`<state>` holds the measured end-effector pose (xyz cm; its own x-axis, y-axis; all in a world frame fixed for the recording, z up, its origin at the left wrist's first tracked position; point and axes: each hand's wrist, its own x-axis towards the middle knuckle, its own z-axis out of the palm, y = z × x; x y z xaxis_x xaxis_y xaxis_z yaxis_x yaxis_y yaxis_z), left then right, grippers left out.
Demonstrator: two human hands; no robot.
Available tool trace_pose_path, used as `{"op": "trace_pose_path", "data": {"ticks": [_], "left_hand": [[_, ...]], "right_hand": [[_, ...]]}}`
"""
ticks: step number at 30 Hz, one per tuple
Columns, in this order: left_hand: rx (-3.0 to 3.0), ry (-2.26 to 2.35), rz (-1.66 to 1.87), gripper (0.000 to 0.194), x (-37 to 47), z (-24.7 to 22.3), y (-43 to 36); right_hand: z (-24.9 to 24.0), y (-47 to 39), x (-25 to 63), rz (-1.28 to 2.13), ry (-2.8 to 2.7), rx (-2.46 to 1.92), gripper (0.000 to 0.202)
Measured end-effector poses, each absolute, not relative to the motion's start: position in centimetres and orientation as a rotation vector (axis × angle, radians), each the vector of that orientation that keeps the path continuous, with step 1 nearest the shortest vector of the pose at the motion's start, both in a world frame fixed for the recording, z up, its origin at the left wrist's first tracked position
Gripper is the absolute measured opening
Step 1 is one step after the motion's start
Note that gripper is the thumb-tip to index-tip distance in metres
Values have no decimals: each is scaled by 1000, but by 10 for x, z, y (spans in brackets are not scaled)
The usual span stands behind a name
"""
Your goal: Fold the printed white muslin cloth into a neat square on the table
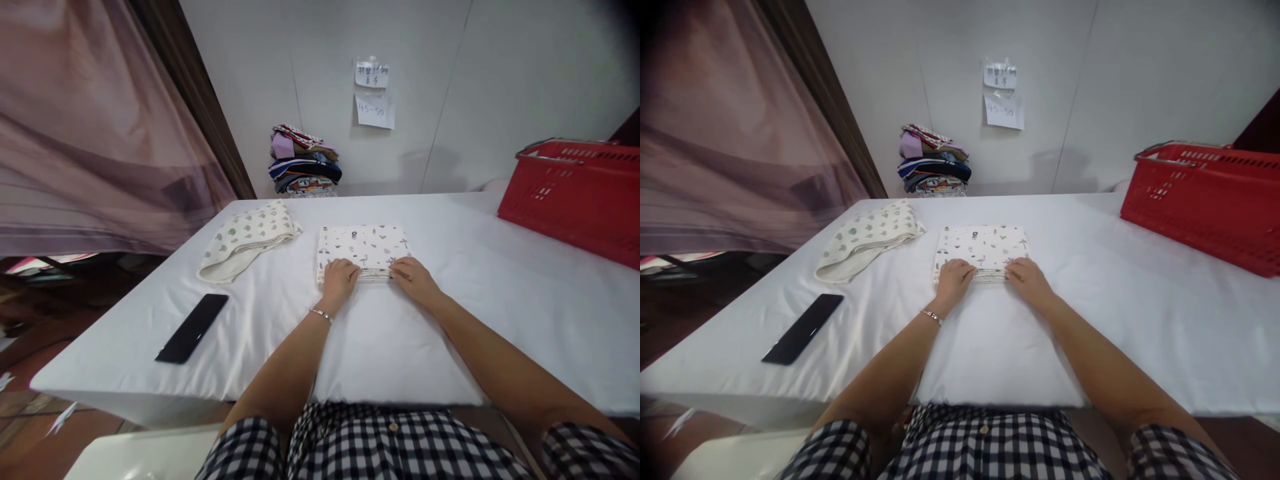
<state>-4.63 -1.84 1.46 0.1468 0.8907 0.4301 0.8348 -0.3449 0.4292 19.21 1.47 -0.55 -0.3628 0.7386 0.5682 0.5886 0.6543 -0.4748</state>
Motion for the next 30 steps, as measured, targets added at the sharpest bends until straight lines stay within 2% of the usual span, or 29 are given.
{"op": "trace_pose_path", "data": {"ticks": [5, 9, 14, 19, 30], "left_hand": [[2347, 1734, 933, 14, -48, 13, -19], [2356, 1743, 902, 15, -48, 14, -19], [2409, 1737, 903, 20, -48, 15, -19], [2466, 1714, 890, 14, -52, 13, -19], [2482, 1763, 842, 19, -56, 18, -18]], "right_hand": [[-4, 14, 192, 285, -2077, -1064, 21], [-4, 16, 192, 323, -2048, -1068, 21], [-1, 14, 194, 214, -2093, -1034, 24], [-2, 12, 197, 193, -2168, -1003, 20], [-5, 16, 195, 291, -2058, -1068, 22]]}}
